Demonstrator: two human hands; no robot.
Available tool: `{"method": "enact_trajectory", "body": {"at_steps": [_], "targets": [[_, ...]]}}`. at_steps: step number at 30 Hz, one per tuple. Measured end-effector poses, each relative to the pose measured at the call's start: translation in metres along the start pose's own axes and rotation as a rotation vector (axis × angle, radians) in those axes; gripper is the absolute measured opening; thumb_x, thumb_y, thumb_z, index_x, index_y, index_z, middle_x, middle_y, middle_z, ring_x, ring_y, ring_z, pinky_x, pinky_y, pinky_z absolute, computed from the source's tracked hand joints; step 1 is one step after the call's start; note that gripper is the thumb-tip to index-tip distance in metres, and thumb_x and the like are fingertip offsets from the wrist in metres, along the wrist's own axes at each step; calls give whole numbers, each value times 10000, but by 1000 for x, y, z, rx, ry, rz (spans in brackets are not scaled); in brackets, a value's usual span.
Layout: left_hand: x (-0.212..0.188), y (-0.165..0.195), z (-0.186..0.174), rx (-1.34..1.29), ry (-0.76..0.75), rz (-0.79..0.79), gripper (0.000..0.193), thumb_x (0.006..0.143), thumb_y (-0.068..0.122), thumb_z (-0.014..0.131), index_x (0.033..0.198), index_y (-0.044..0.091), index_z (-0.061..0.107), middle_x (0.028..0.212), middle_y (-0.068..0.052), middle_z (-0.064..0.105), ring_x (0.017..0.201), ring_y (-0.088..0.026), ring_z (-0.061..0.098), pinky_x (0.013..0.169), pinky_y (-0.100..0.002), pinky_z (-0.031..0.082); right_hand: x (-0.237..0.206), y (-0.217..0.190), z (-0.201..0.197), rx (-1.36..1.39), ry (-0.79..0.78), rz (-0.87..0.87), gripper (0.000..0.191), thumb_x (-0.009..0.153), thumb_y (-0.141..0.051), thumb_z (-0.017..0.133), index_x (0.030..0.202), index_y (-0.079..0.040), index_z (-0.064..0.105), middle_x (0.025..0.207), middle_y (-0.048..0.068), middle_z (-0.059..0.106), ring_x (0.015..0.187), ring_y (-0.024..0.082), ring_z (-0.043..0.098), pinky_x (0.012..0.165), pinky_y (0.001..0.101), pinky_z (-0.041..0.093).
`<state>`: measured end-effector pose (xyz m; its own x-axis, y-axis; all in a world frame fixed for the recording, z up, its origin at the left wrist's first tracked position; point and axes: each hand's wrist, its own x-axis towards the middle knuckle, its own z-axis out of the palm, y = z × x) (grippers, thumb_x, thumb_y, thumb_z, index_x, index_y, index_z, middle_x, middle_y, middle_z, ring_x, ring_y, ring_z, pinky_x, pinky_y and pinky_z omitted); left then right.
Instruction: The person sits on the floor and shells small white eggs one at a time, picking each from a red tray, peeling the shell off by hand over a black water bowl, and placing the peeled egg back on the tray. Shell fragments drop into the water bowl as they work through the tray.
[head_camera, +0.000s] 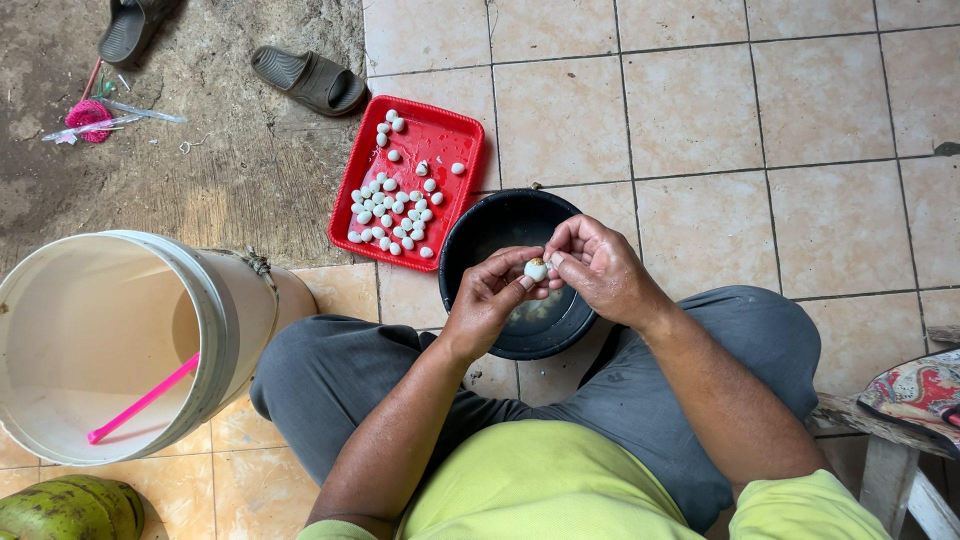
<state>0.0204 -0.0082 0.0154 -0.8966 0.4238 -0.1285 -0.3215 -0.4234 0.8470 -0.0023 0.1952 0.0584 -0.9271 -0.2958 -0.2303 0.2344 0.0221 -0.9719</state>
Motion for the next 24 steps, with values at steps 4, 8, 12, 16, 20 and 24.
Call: {"method": "enact_trajectory", "body": {"at_steps": [4, 8, 12, 16, 20, 24], "targets": [[-1, -4, -5, 87, -21, 42, 380, 1011, 25, 670, 1381, -37, 616, 1147, -87, 705, 1025, -138, 667, 929, -304, 573, -1, 1, -3, 18, -23, 9, 70, 1009, -5, 551, 1075, -18, 570, 986, 48, 660, 847, 75, 658, 781, 253, 595], [2, -10, -6, -68, 11, 9, 325, 1036, 64, 668, 1343, -40, 644, 1130, -114, 715, 994, -161, 679, 882, -305, 581, 1, 1, -1, -50, -16, -46, 83, 999, 11, 548, 1075, -8, 576, 978, 46, 648, 845, 81, 655, 770, 257, 598], [3, -8, -5, -371, 66, -78, 327, 1034, 91, 636, 1344, -9, 608, 1212, -127, 703, 1019, -173, 679, 880, -298, 569, 1, -5, -1, -414, 204, -158, 120, 1006, 23, 542, 1075, 11, 640, 981, 78, 694, 859, 110, 710, 762, 268, 596], [8, -4, -2, -495, 152, -100, 319, 1031, 86, 616, 1337, -3, 595, 1276, -148, 685, 1073, -197, 669, 958, -323, 562, -2, -17, 6, -549, 157, -415, 172, 968, 45, 560, 1101, 27, 668, 1144, 125, 713, 971, 164, 733, 828, 287, 613], [7, -8, 0, -505, 174, -47, 285, 1024, 47, 615, 1307, 9, 608, 1277, -102, 669, 1159, -180, 658, 1051, -362, 539, -5, -24, 17, -515, 106, -298, 202, 913, -78, 728, 1089, 10, 679, 1034, 110, 717, 879, 176, 757, 757, 283, 621], [5, -15, -1, -461, 154, 15, 283, 1006, -13, 646, 1286, 21, 629, 1220, -95, 664, 1159, -191, 658, 1088, -396, 544, -4, -26, 19, -577, 90, -362, 156, 940, -101, 740, 1067, -11, 725, 1027, 100, 746, 913, 183, 759, 780, 296, 613]]}}
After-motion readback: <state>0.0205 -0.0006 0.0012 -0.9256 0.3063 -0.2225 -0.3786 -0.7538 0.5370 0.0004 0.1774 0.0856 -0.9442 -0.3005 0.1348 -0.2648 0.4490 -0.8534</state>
